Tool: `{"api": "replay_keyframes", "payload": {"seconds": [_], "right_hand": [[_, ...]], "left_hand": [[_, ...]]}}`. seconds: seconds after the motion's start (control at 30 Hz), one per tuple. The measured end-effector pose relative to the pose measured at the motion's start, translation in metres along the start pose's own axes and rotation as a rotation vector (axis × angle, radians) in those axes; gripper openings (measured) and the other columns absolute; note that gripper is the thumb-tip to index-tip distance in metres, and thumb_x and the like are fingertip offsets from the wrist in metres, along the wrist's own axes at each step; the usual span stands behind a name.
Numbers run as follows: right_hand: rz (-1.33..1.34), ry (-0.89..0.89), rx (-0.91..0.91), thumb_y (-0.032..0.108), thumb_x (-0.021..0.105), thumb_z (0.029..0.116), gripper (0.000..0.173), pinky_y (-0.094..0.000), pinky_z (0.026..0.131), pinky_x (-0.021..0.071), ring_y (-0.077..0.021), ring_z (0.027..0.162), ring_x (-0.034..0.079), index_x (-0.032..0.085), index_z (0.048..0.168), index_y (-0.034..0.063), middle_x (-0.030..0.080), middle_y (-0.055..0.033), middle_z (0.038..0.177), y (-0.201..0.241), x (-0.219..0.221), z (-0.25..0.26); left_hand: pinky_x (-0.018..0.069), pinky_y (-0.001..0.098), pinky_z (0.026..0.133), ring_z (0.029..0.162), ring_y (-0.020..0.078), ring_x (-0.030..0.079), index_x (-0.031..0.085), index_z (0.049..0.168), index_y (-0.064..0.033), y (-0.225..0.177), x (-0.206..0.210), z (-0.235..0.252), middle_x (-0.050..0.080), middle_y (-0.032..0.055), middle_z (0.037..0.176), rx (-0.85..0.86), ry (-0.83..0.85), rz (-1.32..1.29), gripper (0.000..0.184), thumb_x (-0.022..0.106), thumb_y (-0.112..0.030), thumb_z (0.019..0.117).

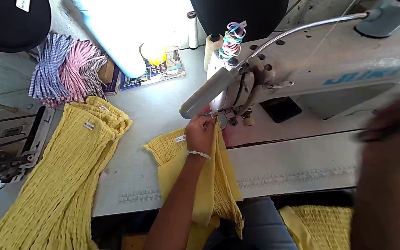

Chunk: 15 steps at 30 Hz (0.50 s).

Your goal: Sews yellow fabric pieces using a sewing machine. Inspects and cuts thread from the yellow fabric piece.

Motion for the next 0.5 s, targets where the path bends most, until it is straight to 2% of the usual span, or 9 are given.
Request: {"api": "replay_keyframes", "payload": {"seconds": [0.03,0.1,0.2,0.27,0.33,0.4,0.5], "right_hand": [[-0.025,0.201,0.068,0.011,0.049,0.1040,0.009,-0.0150,0.049,0.0497,0.0035,0.054,0.055,0.057,0.106,0.0146,0.064,0.0136,0.076,-0.013,0.023,-0.018],[-0.052,0.485,0.188,0.003,0.057,0.0989,0.015,-0.0199,0.049,0.0521,-0.0019,0.053,0.058,0.064,0.111,0.0017,0.067,0.0044,0.077,-0.033,0.070,-0.039],[-0.173,0.708,0.352,0.002,0.061,0.0997,0.008,-0.0226,0.052,0.0528,-0.0078,0.053,0.061,0.065,0.105,-0.0025,0.066,-0.0040,0.070,-0.044,0.126,-0.036],[-0.219,0.769,0.390,0.005,0.062,0.1008,0.011,-0.0224,0.052,0.0527,-0.0094,0.053,0.061,0.066,0.107,-0.0033,0.066,-0.0060,0.071,-0.052,0.147,-0.031],[-0.229,0.767,0.420,0.007,0.064,0.1004,0.009,-0.0195,0.049,0.0502,-0.0073,0.050,0.059,0.063,0.104,-0.0015,0.066,-0.0038,0.067,-0.057,0.157,-0.031],[-0.211,0.751,0.434,0.006,0.067,0.0985,0.010,-0.0176,0.046,0.0472,-0.0059,0.047,0.056,0.065,0.105,-0.0009,0.065,-0.0030,0.065,-0.058,0.159,-0.033],[-0.198,0.744,0.437,0.006,0.069,0.0974,0.009,-0.0169,0.046,0.0461,-0.0046,0.046,0.054,0.066,0.103,-0.0002,0.063,-0.0019,0.064,-0.059,0.159,-0.035]], "left_hand": [[0.0535,0.0307,0.069,0.073,0.0146,0.061,0.077,0.091,-0.0038,0.001,0.000,0.000,0.067,0.0087,0.088,0.016,-0.002,0.005,0.007,0.073,-0.008,0.0931],[0.0531,0.0318,0.068,0.072,0.0149,0.061,0.076,0.092,-0.0037,0.003,0.001,-0.001,0.065,0.0087,0.088,0.038,0.000,0.019,0.007,0.071,-0.008,0.0941],[0.0530,0.0324,0.068,0.071,0.0154,0.061,0.076,0.092,-0.0035,0.004,0.003,-0.001,0.065,0.0086,0.088,0.059,-0.003,0.030,0.008,0.070,-0.009,0.0946],[0.0537,0.0338,0.070,0.073,0.0164,0.062,0.076,0.092,-0.0038,0.003,0.003,-0.001,0.067,0.0089,0.089,0.045,0.008,0.034,0.008,0.070,-0.009,0.0951],[0.0546,0.0351,0.072,0.074,0.0174,0.063,0.076,0.093,-0.0037,0.002,0.002,0.000,0.067,0.0096,0.091,0.033,0.019,0.037,0.008,0.070,-0.008,0.0952],[0.0550,0.0364,0.072,0.075,0.0185,0.064,0.076,0.093,-0.0035,0.002,0.002,0.000,0.068,0.0105,0.093,0.026,0.029,0.035,0.009,0.070,-0.009,0.0954],[0.0540,0.0361,0.069,0.072,0.0181,0.062,0.076,0.092,-0.0039,0.003,0.002,0.001,0.066,0.0098,0.088,0.038,0.027,0.048,0.010,0.069,-0.010,0.0959]]}}
Point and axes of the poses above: each hand's wrist, its own z-axis towards the middle knuckle, its own x-axis out of the palm, y = z × x, the point moved 1 cm from there along z, towards the middle knuckle
